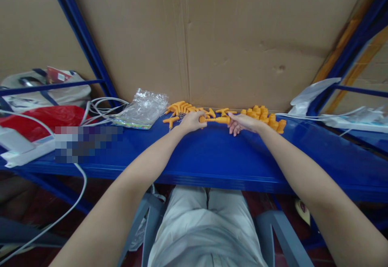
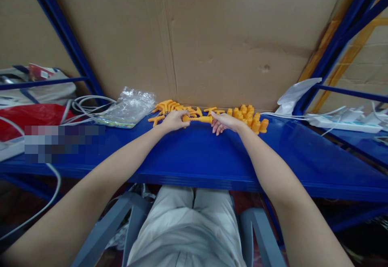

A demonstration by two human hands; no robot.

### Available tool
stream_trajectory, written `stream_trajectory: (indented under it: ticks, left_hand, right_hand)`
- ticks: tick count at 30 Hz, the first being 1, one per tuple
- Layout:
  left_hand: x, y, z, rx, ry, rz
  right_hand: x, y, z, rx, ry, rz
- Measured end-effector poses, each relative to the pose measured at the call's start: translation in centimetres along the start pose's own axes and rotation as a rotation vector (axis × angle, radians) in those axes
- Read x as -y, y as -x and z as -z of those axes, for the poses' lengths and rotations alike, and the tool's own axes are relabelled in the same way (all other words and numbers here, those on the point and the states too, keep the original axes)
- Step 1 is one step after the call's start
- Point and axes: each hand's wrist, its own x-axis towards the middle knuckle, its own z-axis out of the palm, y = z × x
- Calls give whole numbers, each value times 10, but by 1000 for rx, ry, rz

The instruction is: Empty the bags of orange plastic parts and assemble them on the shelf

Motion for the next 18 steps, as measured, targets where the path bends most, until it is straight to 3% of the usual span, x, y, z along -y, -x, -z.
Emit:
stream_trajectory:
  ticks: [11,18]
  left_hand:
    - [5,-2,-6,-17,18,20]
    - [5,0,-6,-16,-19,0]
  right_hand:
    - [-8,-2,5,-46,-16,200]
    - [-7,-6,5,-62,19,216]
